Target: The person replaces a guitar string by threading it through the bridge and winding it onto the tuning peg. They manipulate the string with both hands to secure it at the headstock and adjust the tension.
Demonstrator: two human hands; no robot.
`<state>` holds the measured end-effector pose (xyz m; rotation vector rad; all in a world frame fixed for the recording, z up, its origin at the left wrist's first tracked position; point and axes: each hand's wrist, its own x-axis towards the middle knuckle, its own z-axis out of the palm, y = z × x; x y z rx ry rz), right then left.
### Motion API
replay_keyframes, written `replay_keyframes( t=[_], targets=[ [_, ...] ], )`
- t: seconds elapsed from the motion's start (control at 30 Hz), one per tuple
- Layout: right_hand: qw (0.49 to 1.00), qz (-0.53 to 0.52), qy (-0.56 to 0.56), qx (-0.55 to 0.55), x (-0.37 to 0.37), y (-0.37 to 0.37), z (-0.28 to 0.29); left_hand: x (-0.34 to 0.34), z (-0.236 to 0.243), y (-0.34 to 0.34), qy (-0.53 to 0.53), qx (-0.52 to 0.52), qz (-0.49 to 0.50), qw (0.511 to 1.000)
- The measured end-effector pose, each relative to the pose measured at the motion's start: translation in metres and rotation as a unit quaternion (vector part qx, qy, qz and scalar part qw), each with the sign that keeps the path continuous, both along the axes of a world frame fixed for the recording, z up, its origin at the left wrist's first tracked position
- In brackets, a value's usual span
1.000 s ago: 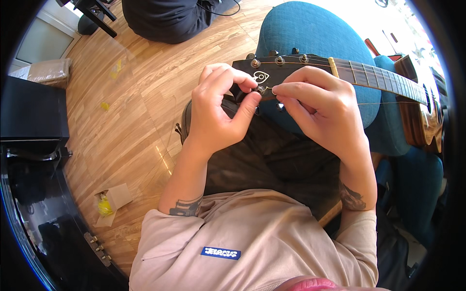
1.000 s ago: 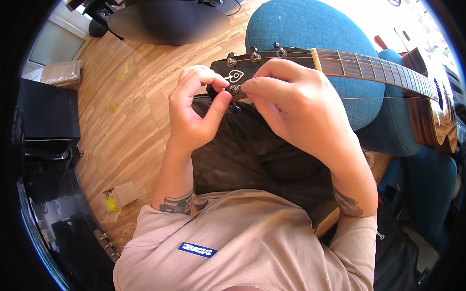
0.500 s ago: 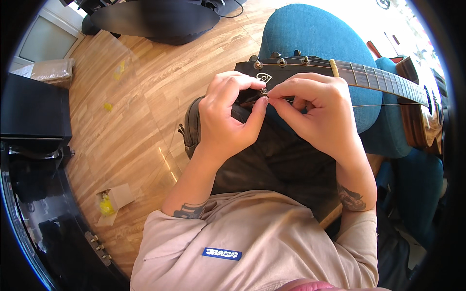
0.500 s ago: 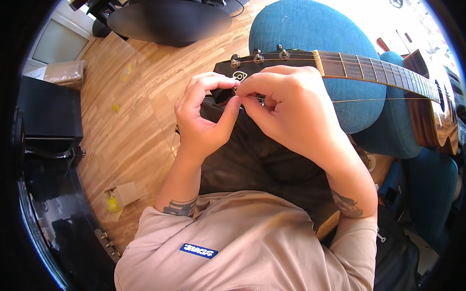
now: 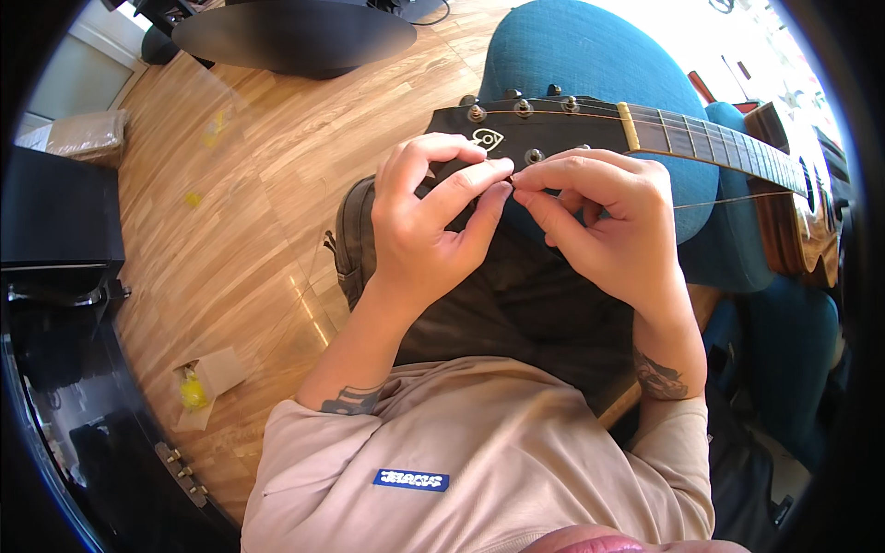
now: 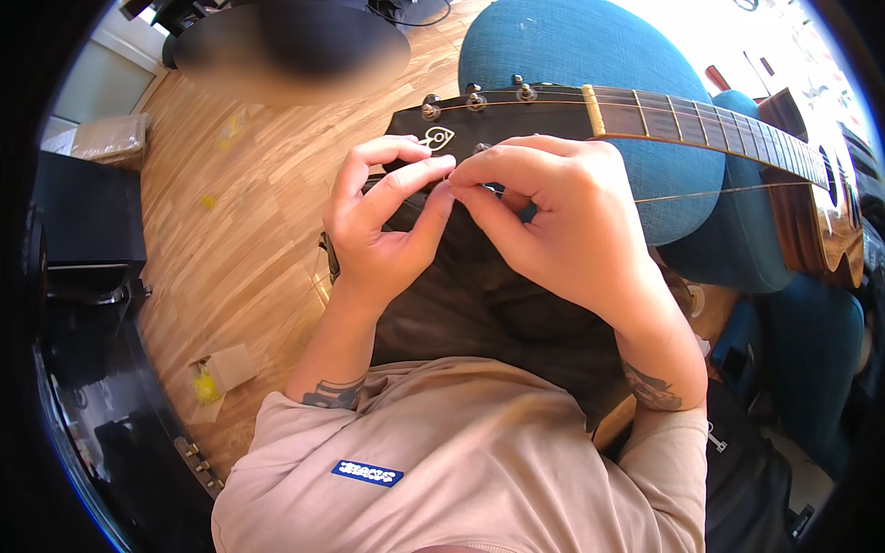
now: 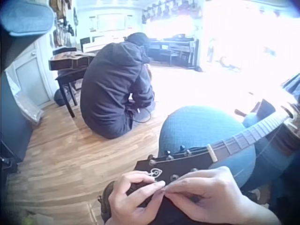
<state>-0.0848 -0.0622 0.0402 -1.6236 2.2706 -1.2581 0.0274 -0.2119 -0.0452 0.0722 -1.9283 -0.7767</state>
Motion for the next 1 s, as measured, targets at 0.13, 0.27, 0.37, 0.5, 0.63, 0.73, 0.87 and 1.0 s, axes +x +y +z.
replay_keyframes(
  t=[0.13, 0.27, 0.37, 0.5, 0.63, 0.73, 0.87, 1.0],
  targets=[
    [0.991, 0.025, 0.108, -0.080, -0.006, 0.001, -0.011, -0.011, -0.006, -0.004, 0.034, -0.005, -0.005, 0.999],
    [0.975, 0.007, 0.221, -0.025, -0.003, 0.021, -0.005, -0.002, 0.001, -0.001, -0.021, 0.022, -0.010, 0.999],
    [0.950, -0.035, 0.305, -0.060, -0.014, 0.036, -0.009, -0.003, 0.005, 0.001, -0.004, 0.011, -0.013, 1.000],
    [0.925, -0.079, 0.357, -0.104, -0.033, 0.061, -0.006, -0.004, 0.007, 0.002, -0.012, 0.051, -0.007, 0.999],
    [0.910, -0.104, 0.383, -0.121, -0.054, 0.068, -0.015, -0.004, 0.012, 0.004, -0.041, 0.035, 0.000, 0.999],
    [0.920, -0.116, 0.343, -0.150, -0.061, 0.056, -0.012, -0.006, 0.011, 0.002, -0.034, 0.036, -0.006, 0.999],
    [0.952, -0.169, 0.198, -0.161, -0.054, 0.034, -0.004, -0.008, 0.012, 0.002, -0.035, 0.052, -0.014, 0.998],
    [0.964, -0.197, 0.105, -0.148, -0.052, 0.032, 0.004, -0.012, 0.013, -0.001, -0.058, 0.025, 0.004, 0.998]
  ],
)
